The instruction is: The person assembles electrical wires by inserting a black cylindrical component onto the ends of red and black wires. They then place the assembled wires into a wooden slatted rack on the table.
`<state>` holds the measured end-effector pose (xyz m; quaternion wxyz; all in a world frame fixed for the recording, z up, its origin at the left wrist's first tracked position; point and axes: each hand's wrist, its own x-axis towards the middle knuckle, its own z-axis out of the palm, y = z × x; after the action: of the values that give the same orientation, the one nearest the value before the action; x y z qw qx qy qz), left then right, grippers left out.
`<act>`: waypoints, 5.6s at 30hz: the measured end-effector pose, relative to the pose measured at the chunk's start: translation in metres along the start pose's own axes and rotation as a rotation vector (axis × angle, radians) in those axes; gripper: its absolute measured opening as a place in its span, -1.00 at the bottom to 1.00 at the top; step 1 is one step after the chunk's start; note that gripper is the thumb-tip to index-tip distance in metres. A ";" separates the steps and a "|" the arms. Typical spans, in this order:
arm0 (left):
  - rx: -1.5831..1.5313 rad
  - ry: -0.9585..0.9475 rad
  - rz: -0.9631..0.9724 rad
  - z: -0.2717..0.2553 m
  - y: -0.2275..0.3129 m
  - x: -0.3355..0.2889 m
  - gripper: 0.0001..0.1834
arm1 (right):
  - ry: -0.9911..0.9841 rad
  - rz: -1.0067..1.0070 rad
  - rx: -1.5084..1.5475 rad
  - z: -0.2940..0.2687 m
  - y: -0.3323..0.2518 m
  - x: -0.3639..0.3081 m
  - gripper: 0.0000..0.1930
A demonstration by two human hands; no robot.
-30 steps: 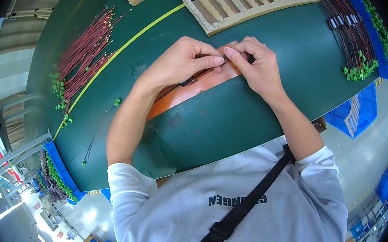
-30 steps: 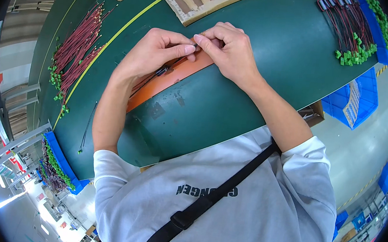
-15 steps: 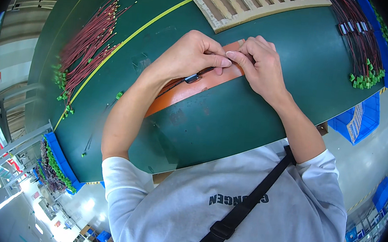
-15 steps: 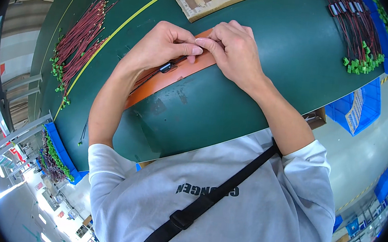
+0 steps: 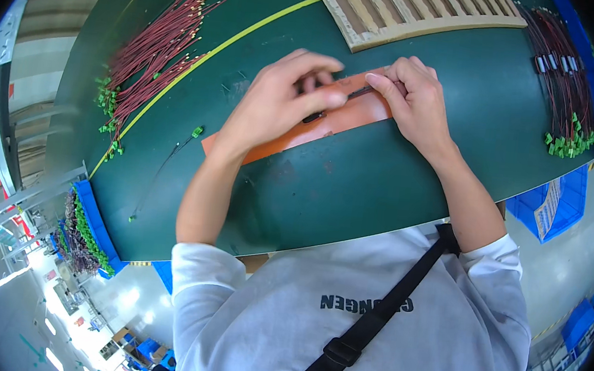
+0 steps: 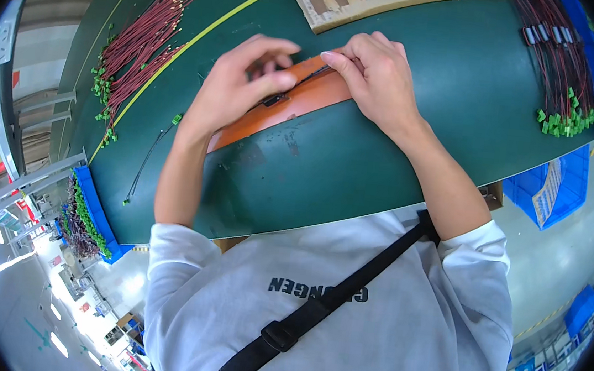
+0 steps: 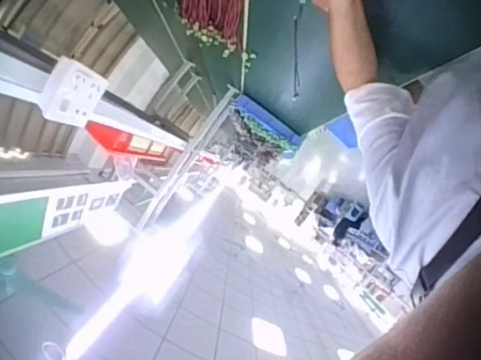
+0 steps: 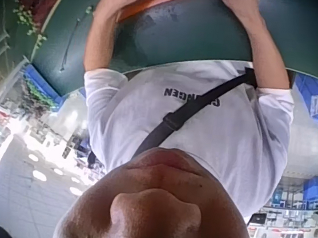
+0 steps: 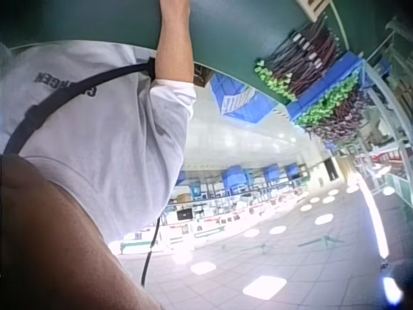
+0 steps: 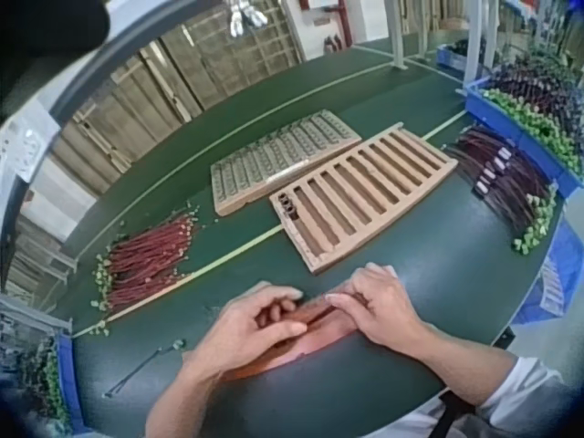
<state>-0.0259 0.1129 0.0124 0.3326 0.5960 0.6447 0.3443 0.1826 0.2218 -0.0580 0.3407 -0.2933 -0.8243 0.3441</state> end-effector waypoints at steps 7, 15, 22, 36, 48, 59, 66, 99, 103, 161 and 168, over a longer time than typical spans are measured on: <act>0.055 0.193 0.037 0.019 -0.032 -0.062 -0.58 | 0.101 0.000 0.118 0.005 -0.008 0.001 -0.72; -0.246 0.222 -0.003 0.015 -0.046 -0.065 -0.71 | -0.022 0.146 0.160 0.004 -0.007 -0.003 -0.73; -0.492 0.178 -0.044 0.011 -0.044 -0.072 -0.76 | -0.168 0.233 0.922 -0.009 -0.035 -0.001 -0.68; -0.172 0.229 0.166 0.018 -0.044 -0.070 -0.71 | -0.099 0.455 0.690 0.013 -0.048 -0.013 -0.83; -0.025 0.304 0.149 0.016 -0.048 -0.068 -0.72 | 0.008 0.313 0.628 0.010 -0.045 -0.010 -0.75; -0.081 0.137 0.037 0.015 -0.015 -0.024 -0.75 | -0.059 0.106 0.252 0.001 -0.016 -0.004 -0.74; -0.248 -0.077 -0.103 0.028 -0.015 0.007 -0.76 | -0.053 0.163 0.325 -0.003 -0.016 -0.004 -0.77; -0.199 -0.016 -0.101 0.000 -0.015 -0.005 -0.74 | -0.071 0.144 0.357 -0.008 -0.014 -0.006 -0.78; 0.019 -0.076 -0.114 -0.010 -0.015 -0.042 -0.71 | -0.087 0.152 0.482 -0.007 -0.022 -0.006 -0.80; -0.612 -0.152 -0.258 -0.004 -0.040 -0.073 -0.58 | -0.265 0.275 0.793 0.021 -0.060 0.000 -0.74; -0.625 -0.140 -0.232 0.001 -0.038 -0.075 -0.60 | -0.220 0.337 0.775 0.015 -0.058 0.002 -0.70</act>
<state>-0.0398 0.0360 -0.0187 0.5795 0.4101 0.5474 0.4432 0.1557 0.1833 -0.0204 0.2747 -0.2358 -0.6062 0.7082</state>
